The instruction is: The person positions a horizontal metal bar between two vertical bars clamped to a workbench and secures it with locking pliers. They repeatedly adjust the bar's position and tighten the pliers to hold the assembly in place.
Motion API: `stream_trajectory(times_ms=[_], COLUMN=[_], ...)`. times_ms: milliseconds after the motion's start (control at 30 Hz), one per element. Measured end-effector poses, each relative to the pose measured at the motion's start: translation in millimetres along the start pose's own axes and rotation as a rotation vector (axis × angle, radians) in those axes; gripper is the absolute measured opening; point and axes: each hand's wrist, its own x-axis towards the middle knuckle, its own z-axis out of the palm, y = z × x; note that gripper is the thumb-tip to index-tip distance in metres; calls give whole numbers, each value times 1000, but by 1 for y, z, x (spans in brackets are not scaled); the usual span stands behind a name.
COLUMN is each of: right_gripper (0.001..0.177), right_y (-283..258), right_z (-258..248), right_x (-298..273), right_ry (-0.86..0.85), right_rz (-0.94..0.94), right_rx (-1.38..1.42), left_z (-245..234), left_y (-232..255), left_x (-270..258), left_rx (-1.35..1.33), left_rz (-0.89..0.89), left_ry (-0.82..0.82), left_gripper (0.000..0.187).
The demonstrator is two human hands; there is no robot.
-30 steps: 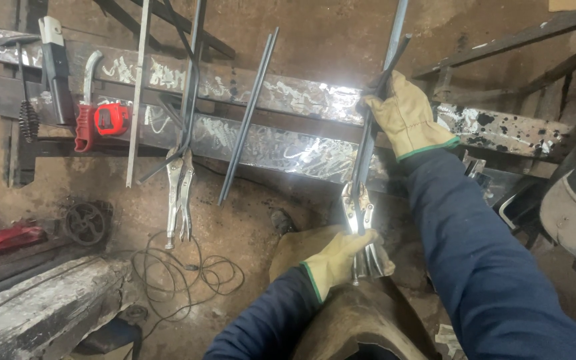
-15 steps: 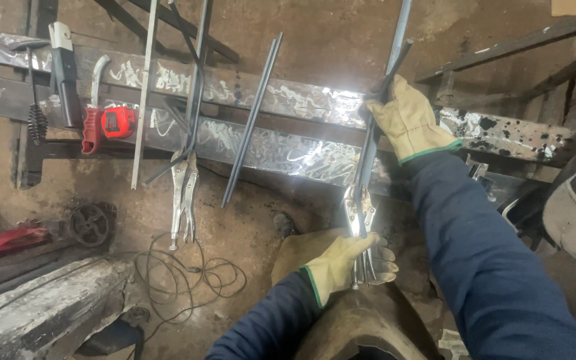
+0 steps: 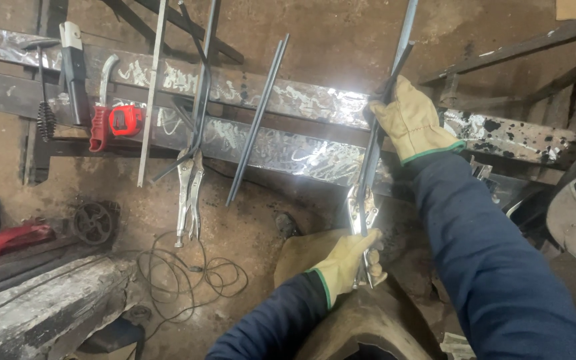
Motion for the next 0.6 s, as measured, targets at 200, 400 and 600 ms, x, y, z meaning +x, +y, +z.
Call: stream_trajectory(times_ms=[200, 400, 600], right_gripper=[48, 51, 53], right_y=[-1, -8, 4], right_z=[-2, -5, -1], right_x=[0, -4, -5], right_ry=[-15, -18, 67], right_rz=[11, 68, -116], right_rx=[13, -1, -12], left_z=[-11, -13, -27], left_y=[-7, 19, 33], left_x=[6, -8, -2], left_rx=[2, 585, 997], left_rz=[65, 208, 189], left_ry=[-18, -65, -132], left_gripper=[37, 62, 78])
